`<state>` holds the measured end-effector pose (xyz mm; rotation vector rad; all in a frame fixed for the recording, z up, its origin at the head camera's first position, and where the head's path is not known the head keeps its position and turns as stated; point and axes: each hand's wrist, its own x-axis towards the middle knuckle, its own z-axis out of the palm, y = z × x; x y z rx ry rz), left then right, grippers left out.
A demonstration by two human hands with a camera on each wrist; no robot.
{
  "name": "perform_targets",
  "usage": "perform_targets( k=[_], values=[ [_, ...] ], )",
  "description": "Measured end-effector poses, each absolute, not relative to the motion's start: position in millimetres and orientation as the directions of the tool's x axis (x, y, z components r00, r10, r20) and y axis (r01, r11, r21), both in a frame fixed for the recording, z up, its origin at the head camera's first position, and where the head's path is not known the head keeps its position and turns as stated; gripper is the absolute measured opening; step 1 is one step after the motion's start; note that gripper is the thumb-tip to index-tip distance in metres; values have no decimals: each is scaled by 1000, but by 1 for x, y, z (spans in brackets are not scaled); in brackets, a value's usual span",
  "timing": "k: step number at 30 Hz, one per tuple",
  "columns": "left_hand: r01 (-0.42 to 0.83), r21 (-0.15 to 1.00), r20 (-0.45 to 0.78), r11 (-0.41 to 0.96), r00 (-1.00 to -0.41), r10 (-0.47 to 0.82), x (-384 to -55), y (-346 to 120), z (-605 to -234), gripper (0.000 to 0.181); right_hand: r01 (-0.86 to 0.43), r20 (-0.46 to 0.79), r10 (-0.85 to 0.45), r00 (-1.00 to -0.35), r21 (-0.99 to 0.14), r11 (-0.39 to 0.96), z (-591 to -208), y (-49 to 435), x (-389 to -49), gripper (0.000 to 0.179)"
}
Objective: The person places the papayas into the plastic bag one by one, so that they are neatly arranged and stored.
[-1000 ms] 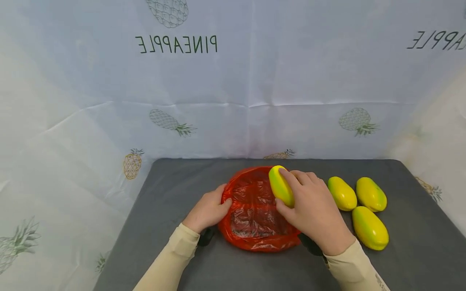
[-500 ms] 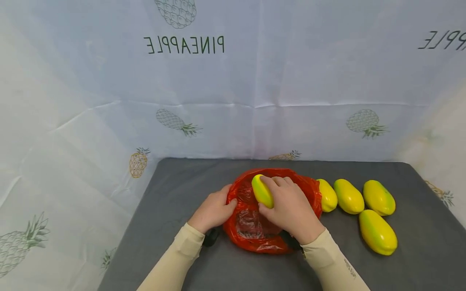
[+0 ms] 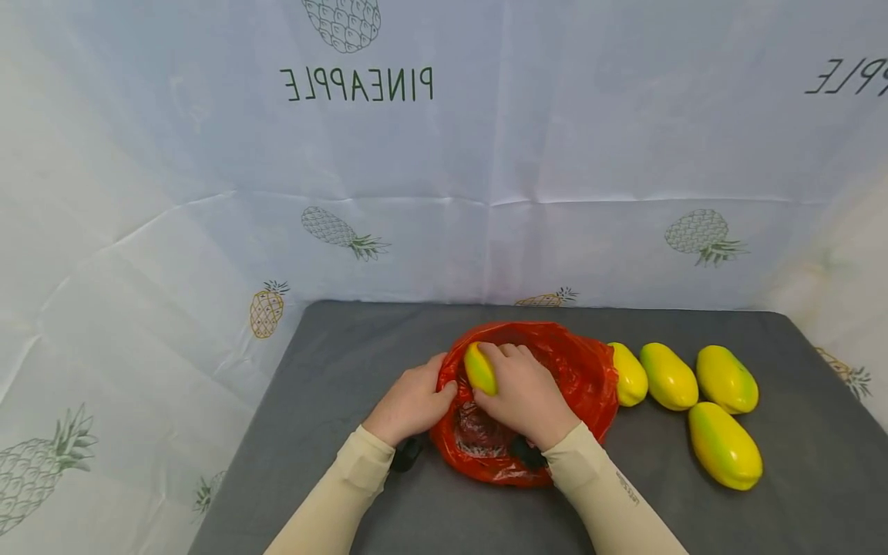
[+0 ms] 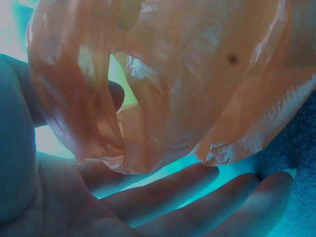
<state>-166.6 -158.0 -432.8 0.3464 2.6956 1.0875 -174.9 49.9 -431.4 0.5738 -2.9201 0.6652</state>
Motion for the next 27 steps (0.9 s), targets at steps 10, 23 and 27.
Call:
perform_targets(
  k=[10,23,27],
  values=[
    [161,683,-93,712,-948,304,-168,-159,-433,44,-373,153,-341,-928,-367,852,-438,43,-188,67],
    [186,661,-62,727,-952,300,-168,-159,-434,43,-351,115,-331,-936,-347,870,-439,34,-197,68],
    [183,666,-64,723,-952,300,-168,-159,-434,42,-361,130,-337,-933,-342,868,-440,32,-197,65]
  ],
)
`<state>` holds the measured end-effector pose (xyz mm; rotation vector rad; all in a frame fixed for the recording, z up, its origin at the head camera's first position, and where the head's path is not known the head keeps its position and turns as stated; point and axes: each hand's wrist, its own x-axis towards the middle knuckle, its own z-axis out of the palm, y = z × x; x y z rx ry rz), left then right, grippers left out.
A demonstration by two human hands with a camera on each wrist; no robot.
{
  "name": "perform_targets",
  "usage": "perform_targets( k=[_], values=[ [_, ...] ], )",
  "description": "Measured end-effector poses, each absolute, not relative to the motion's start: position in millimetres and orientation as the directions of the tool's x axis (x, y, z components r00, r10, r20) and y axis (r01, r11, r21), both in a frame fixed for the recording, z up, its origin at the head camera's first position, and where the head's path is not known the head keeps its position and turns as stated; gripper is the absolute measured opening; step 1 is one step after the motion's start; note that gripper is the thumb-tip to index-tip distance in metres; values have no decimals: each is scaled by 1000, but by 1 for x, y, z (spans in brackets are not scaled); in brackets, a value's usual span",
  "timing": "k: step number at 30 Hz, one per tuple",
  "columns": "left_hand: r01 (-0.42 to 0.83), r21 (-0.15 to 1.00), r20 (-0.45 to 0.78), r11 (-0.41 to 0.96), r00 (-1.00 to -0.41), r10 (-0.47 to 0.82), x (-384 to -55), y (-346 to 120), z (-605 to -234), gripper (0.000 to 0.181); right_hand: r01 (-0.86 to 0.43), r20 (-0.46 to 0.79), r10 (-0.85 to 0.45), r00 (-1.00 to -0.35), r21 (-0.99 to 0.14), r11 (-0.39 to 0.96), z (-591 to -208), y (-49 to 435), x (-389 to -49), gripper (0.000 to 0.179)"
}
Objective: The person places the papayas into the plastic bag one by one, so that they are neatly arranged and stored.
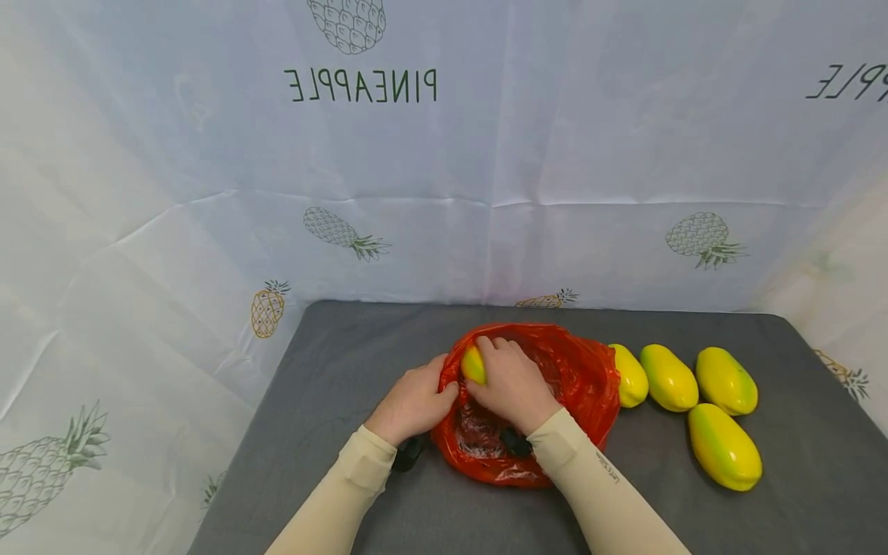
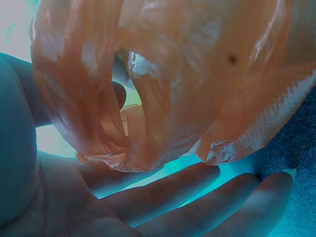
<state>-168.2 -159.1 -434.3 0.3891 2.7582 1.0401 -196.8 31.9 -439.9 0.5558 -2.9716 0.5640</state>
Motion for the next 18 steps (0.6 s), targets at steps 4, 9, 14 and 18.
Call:
perform_targets(
  k=[4,9,14,18],
  values=[
    [178,671,-70,719,-951,301,-168,-159,-434,41,-359,135,-333,-933,-342,868,-441,30,-197,64],
    [178,671,-73,720,-950,303,-168,-159,-435,40,-343,118,-322,-939,-351,871,-442,29,-198,65],
    [175,669,-77,723,-951,301,-167,-158,-435,40,-333,108,-315,-943,-358,872,-443,29,-199,68],
    [178,665,-75,725,-951,301,-167,-158,-434,41,-324,101,-310,-946,-366,872,-445,29,-199,71]
  ],
)
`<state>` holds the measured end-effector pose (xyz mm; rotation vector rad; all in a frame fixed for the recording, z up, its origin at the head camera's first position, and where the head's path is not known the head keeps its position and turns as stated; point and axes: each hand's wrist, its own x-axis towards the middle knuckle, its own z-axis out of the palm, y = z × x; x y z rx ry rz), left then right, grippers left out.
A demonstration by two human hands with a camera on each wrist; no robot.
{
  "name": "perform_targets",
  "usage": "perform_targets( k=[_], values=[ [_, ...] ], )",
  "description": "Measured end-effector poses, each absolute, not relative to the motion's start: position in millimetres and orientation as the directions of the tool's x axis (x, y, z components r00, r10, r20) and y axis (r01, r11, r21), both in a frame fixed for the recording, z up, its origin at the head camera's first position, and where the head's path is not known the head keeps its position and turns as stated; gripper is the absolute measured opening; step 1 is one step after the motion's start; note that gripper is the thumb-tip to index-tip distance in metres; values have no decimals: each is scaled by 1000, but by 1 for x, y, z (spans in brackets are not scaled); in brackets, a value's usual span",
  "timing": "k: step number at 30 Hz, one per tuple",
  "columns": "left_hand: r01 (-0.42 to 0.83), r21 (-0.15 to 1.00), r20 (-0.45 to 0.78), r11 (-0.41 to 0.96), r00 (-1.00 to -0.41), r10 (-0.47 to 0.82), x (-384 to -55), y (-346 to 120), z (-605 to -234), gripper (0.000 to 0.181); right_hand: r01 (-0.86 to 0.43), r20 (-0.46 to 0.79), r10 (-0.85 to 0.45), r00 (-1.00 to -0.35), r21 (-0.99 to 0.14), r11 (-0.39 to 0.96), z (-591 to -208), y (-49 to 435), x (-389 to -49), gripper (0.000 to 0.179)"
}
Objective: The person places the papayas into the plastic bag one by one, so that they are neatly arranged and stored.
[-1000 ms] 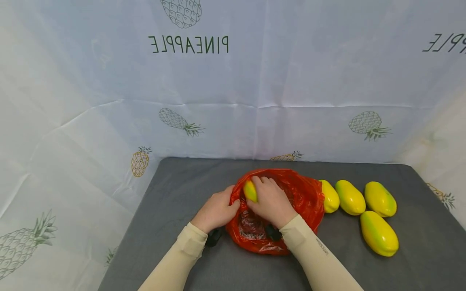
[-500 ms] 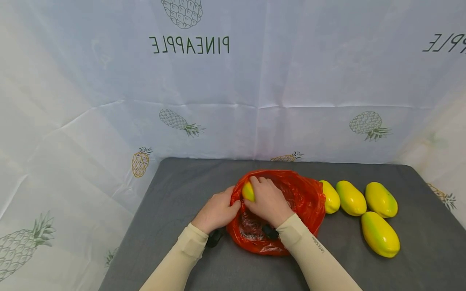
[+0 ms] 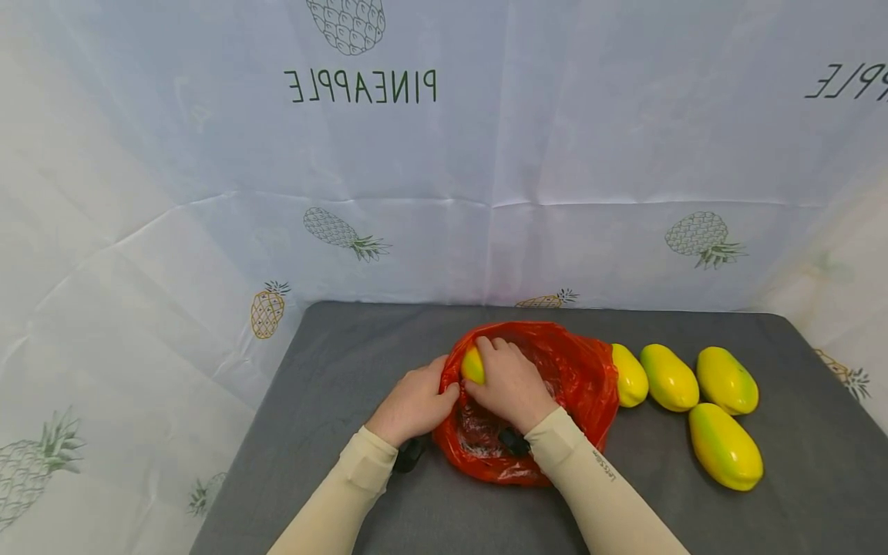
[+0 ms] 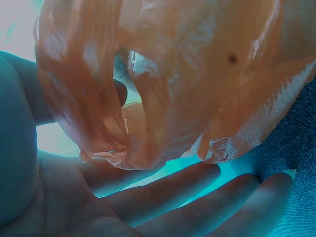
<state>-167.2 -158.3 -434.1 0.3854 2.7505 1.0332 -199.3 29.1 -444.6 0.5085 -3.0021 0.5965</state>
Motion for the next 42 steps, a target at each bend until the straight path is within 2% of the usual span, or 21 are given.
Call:
perform_targets(
  k=[5,10,15,20,28,37,42],
  values=[
    [186,663,-70,725,-949,308,-168,-153,-435,41,-325,120,-302,-946,-362,873,-441,38,-194,73],
    [180,670,-78,720,-948,310,-168,-150,-435,44,-347,155,-310,-938,-393,852,-420,54,-181,78],
    [169,679,-84,714,-949,303,-167,-150,-435,47,-382,216,-322,-922,-374,845,-398,85,-159,77],
    [148,688,-89,710,-955,284,-166,-155,-434,48,-356,241,-285,-928,-344,869,-385,125,-138,74],
    [105,689,-110,717,-963,247,-163,-163,-436,50,-248,243,-174,-954,-322,914,-388,194,-104,73],
    [101,686,-118,721,-962,247,-164,-158,-439,50,-32,201,28,-979,-289,957,-425,274,-78,76],
    [98,687,-119,720,-962,245,-163,-153,-439,50,59,160,109,-981,-290,955,-440,304,-70,82]
  ],
)
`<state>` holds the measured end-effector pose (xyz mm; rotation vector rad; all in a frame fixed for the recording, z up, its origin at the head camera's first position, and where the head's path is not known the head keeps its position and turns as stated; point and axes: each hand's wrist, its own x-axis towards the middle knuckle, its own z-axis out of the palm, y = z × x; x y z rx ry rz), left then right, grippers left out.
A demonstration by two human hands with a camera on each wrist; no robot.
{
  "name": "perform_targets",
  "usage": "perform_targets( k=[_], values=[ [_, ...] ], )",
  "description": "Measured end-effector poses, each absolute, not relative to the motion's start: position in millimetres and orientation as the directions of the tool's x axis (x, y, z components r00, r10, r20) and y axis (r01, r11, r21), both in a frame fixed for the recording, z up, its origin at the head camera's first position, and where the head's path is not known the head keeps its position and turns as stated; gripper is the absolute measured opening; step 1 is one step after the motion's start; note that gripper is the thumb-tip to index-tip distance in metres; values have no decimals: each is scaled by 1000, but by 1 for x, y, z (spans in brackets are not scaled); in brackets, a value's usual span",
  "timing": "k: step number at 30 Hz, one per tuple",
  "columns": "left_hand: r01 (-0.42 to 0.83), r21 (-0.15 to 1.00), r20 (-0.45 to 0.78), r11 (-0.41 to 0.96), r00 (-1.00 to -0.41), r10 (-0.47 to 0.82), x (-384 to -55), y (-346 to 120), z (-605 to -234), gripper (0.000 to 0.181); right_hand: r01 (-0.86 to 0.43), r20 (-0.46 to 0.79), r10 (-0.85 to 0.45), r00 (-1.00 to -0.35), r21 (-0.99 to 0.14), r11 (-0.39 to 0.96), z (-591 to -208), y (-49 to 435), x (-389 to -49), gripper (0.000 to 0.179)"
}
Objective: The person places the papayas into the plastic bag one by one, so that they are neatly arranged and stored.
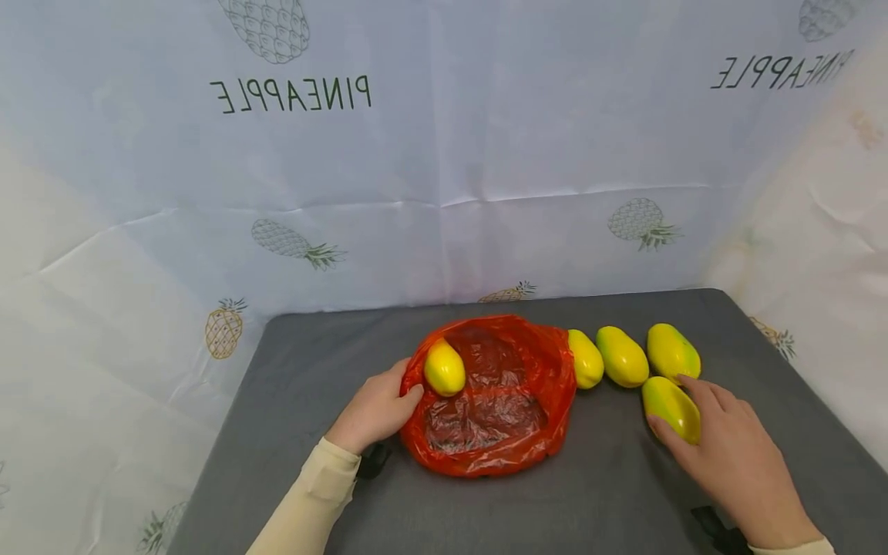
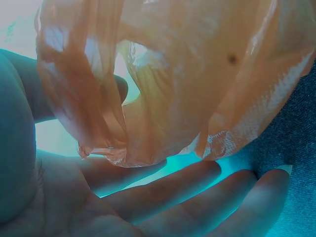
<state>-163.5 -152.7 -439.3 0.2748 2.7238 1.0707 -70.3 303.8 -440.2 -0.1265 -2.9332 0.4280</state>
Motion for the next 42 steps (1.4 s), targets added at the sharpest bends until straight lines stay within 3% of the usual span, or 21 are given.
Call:
perform_targets(
  k=[8,19,31,42],
  values=[
    [89,680,-128,728,-963,237,-163,-153,-437,52,103,80,133,-988,-308,946,-449,313,-75,96],
    [98,693,-130,714,-957,258,-161,-152,-439,53,140,28,156,-987,-308,941,-455,313,-77,102],
    [93,692,-129,716,-960,249,-161,-153,-438,50,147,6,156,-988,-292,945,-458,314,-83,93],
    [114,675,-111,729,-961,253,-162,-151,-440,49,187,-108,163,-981,-284,940,-449,317,-76,93]
  ],
)
